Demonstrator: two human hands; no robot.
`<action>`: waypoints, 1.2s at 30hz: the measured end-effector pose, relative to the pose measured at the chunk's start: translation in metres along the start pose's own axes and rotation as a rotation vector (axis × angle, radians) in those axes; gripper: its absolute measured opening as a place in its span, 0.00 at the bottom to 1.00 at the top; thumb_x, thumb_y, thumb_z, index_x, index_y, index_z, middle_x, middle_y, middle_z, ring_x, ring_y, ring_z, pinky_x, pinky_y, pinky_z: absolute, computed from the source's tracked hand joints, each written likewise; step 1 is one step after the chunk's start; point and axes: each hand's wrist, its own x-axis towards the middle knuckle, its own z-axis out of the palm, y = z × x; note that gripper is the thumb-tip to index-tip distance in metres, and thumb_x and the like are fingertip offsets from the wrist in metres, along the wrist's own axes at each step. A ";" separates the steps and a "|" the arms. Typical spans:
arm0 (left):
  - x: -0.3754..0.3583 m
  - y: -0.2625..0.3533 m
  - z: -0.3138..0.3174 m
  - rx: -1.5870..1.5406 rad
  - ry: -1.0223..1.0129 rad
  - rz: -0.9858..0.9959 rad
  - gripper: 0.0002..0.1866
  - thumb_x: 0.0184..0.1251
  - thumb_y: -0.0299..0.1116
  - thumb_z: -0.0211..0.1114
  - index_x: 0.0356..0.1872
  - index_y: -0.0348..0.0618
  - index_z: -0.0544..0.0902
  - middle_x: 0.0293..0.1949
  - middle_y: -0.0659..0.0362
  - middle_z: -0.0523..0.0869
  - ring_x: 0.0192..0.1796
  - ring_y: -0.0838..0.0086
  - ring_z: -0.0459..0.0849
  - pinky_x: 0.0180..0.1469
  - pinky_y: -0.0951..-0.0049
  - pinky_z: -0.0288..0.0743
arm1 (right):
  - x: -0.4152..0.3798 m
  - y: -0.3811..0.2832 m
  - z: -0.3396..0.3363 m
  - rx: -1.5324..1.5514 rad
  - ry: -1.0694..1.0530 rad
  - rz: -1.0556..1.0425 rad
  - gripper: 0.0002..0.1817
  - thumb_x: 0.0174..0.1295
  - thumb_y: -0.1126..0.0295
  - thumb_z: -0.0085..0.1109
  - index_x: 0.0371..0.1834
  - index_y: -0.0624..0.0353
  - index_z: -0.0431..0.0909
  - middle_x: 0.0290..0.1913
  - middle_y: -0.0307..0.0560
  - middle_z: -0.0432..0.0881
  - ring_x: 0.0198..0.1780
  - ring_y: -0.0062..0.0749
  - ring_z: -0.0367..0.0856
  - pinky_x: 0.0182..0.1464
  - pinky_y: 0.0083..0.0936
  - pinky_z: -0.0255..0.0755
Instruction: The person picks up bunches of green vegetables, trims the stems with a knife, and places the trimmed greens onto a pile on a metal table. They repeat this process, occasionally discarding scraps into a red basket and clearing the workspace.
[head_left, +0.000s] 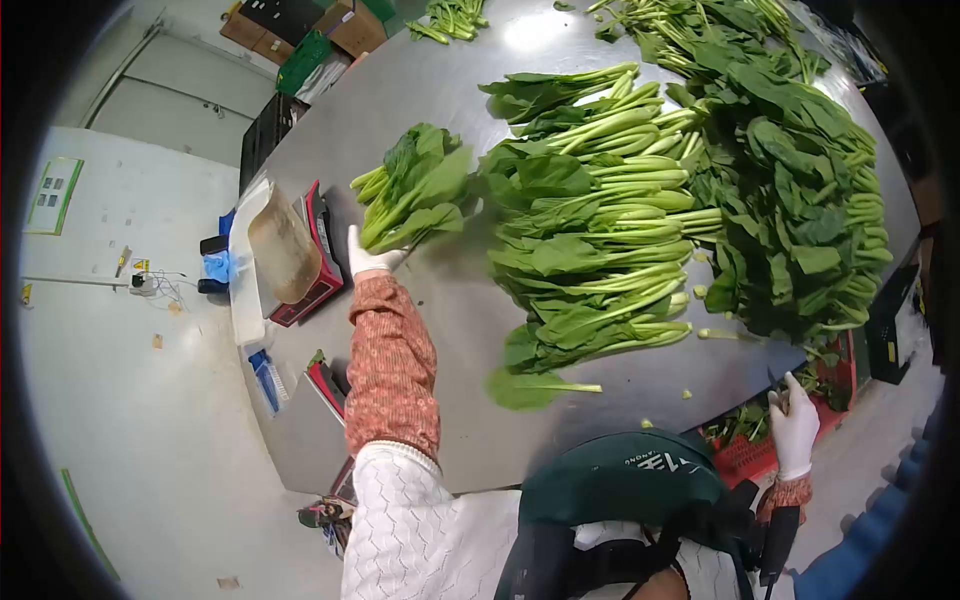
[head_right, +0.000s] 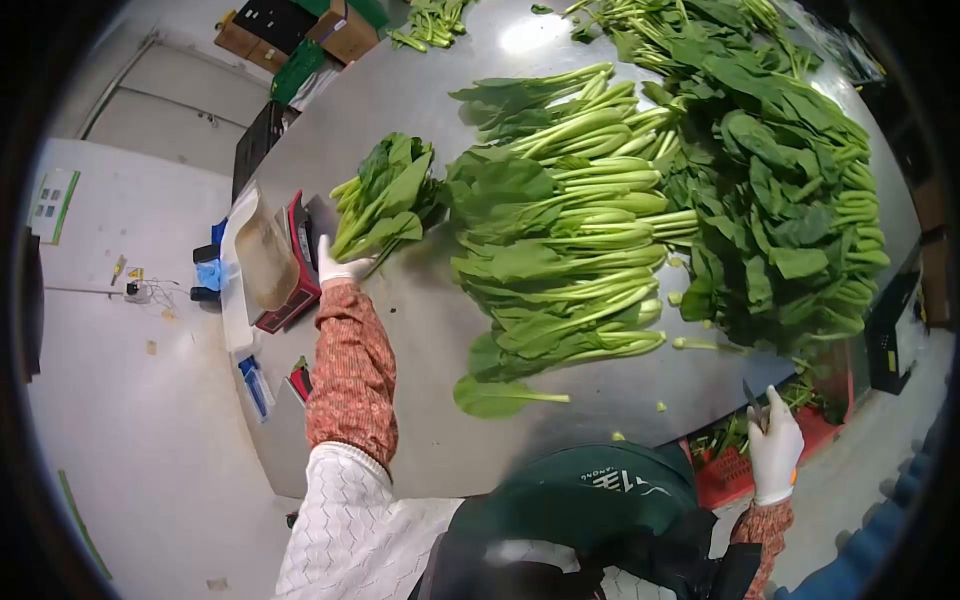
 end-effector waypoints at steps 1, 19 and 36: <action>0.009 -0.006 -0.001 0.029 0.086 -0.126 0.39 0.59 0.54 0.71 0.67 0.45 0.69 0.66 0.50 0.74 0.69 0.48 0.70 0.70 0.39 0.61 | 0.000 -0.004 0.006 -0.011 -0.002 -0.010 0.25 0.56 0.74 0.69 0.60 0.63 0.79 0.28 0.48 0.79 0.29 0.40 0.79 0.36 0.34 0.73; 0.221 0.033 0.039 -0.281 0.057 -0.065 0.20 0.75 0.28 0.57 0.63 0.28 0.72 0.64 0.41 0.74 0.62 0.52 0.76 0.64 0.55 0.79 | 0.036 -0.110 0.027 -0.049 -0.202 -0.163 0.26 0.51 0.79 0.63 0.58 0.62 0.78 0.33 0.50 0.82 0.32 0.45 0.83 0.37 0.37 0.76; -0.110 -0.025 -0.042 0.788 -0.238 0.243 0.21 0.75 0.34 0.60 0.62 0.32 0.74 0.55 0.44 0.83 0.55 0.59 0.84 0.59 0.64 0.77 | 0.100 -0.091 0.092 0.408 -0.271 -0.235 0.19 0.61 0.70 0.62 0.56 0.59 0.81 0.48 0.52 0.85 0.47 0.38 0.86 0.52 0.28 0.77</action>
